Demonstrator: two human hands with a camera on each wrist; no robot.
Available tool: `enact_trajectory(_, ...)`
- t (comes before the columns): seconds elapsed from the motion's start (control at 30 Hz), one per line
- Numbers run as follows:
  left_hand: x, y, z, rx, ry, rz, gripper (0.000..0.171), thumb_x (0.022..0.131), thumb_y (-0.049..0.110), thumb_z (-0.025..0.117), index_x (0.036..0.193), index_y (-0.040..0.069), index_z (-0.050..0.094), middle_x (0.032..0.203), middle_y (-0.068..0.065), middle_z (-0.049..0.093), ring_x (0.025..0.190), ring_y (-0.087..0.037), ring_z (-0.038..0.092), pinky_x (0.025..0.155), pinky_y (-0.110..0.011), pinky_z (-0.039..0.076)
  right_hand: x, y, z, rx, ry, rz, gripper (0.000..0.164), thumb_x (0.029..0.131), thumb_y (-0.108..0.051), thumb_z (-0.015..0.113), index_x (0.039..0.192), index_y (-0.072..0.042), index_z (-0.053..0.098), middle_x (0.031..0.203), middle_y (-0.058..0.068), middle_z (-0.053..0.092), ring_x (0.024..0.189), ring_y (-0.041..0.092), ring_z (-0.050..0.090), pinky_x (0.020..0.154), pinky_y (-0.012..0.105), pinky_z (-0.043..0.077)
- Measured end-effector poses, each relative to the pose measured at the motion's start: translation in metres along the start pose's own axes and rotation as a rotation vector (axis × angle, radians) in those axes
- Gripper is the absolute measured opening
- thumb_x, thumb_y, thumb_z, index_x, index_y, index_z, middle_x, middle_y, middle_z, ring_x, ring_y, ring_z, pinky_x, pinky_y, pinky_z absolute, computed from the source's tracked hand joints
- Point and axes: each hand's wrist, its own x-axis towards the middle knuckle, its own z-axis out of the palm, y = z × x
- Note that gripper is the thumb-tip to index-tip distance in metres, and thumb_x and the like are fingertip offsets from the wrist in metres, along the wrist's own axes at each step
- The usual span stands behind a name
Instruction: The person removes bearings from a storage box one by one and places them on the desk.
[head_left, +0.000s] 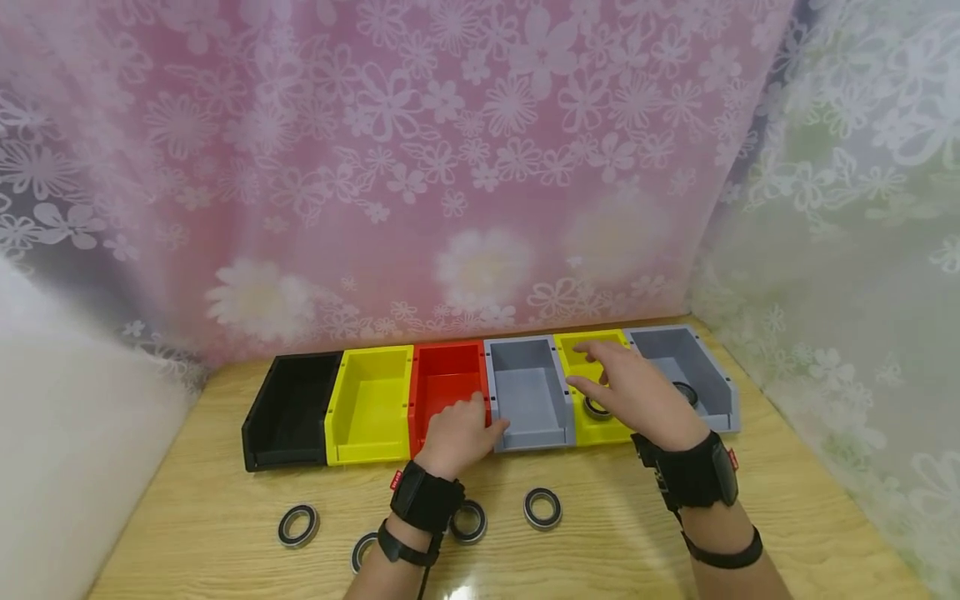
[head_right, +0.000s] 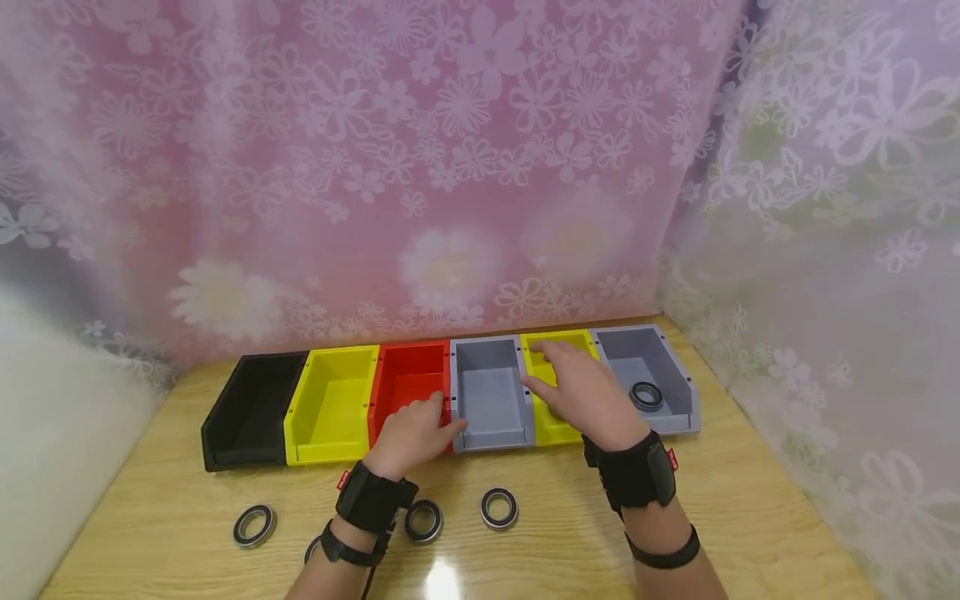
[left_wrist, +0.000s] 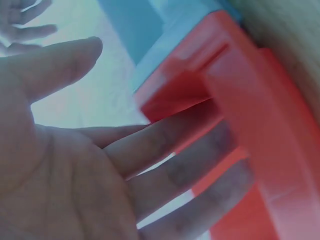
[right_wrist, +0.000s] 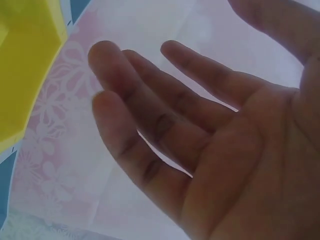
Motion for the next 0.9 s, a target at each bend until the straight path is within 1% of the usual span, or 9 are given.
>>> enact_trajectory(0.1,-0.005,0.008,-0.008,0.041,0.067,0.029,0.038,0.093,0.034,0.078,0.106,0.001,0.066,0.069,-0.008,0.059,0.059,-0.022,0.054,0.051,-0.031,0.045,0.002,0.003,0.0,0.001,-0.018,0.001,0.056,0.101,-0.038,0.068,0.143,-0.003,0.056,0.133,0.019,0.064,0.083,0.018,0.063,0.069,0.035,0.054)
enact_trajectory(0.27,-0.01,0.034,-0.012,0.09,0.21,0.137,0.048,0.094,0.034,0.077,0.126,0.0,0.067,0.107,-0.014,0.073,0.088,-0.028,0.064,0.063,-0.037,0.057,0.005,0.012,-0.001,0.021,-0.026,0.017,0.054,0.102,-0.034,0.067,0.142,0.0,0.056,0.129,0.02,0.065,0.08,0.018,0.064,0.071,0.038,0.055)
enact_trajectory(0.3,-0.009,0.039,-0.01,0.099,0.224,0.162,0.048,0.094,0.034,0.077,0.127,0.0,0.068,0.107,-0.014,0.074,0.088,-0.028,0.066,0.063,-0.037,0.057,0.006,0.014,-0.001,0.023,-0.024,0.019,0.054,0.102,-0.033,0.067,0.142,0.0,0.056,0.128,0.021,0.065,0.081,0.019,0.065,0.071,0.039,0.056)
enact_trajectory(0.37,-0.005,0.049,-0.004,0.128,0.224,0.196,0.044,0.095,0.035,0.075,0.123,0.001,0.069,0.089,-0.01,0.073,0.077,-0.025,0.067,0.057,-0.033,0.054,0.006,0.019,0.0,0.027,-0.021,0.023,0.053,0.102,-0.032,0.067,0.142,0.001,0.055,0.129,0.023,0.065,0.082,0.02,0.066,0.073,0.041,0.057)
enact_trajectory(0.47,0.004,0.062,0.004,0.187,0.231,0.225,0.029,0.096,0.034,0.075,0.097,0.005,0.071,0.059,0.0,0.052,0.051,-0.016,0.055,0.043,-0.025,0.041,0.006,0.025,0.002,0.035,-0.019,0.027,0.053,0.102,-0.032,0.066,0.141,0.002,0.055,0.13,0.024,0.064,0.083,0.022,0.067,0.076,0.044,0.057)
enact_trajectory(0.53,0.013,0.07,0.008,0.205,0.219,0.222,0.031,0.097,0.034,0.074,0.081,0.009,0.064,0.053,0.004,0.037,0.043,-0.013,0.044,0.04,-0.023,0.033,0.007,0.027,0.001,0.037,-0.015,0.031,0.053,0.102,-0.031,0.066,0.141,0.003,0.055,0.13,0.025,0.064,0.083,0.022,0.067,0.076,0.044,0.057)
enact_trajectory(0.6,0.022,0.078,0.013,0.204,0.199,0.203,0.038,0.097,0.036,0.072,0.071,0.013,0.058,0.054,0.005,0.033,0.042,-0.012,0.041,0.04,-0.024,0.031,0.006,0.028,0.0,0.039,-0.011,0.034,0.053,0.102,-0.031,0.066,0.141,0.003,0.056,0.129,0.025,0.064,0.083,0.023,0.067,0.076,0.044,0.057)
enact_trajectory(0.73,0.038,0.094,0.026,0.229,0.148,0.13,0.04,0.098,0.042,0.07,0.072,0.013,0.062,0.055,0.004,0.039,0.045,-0.012,0.045,0.043,-0.026,0.036,0.006,0.028,0.0,0.044,-0.006,0.037,0.052,0.102,-0.031,0.067,0.14,0.003,0.056,0.129,0.025,0.065,0.084,0.024,0.067,0.076,0.044,0.056)
enact_trajectory(0.9,0.045,0.11,0.04,0.352,0.112,0.086,0.043,0.095,0.054,0.069,0.083,0.013,0.071,0.058,0.003,0.047,0.047,-0.013,0.048,0.046,-0.027,0.04,0.006,0.027,0.001,0.054,-0.02,0.042,0.052,0.102,-0.031,0.066,0.141,0.003,0.056,0.132,0.026,0.063,0.084,0.025,0.067,0.075,0.043,0.056)
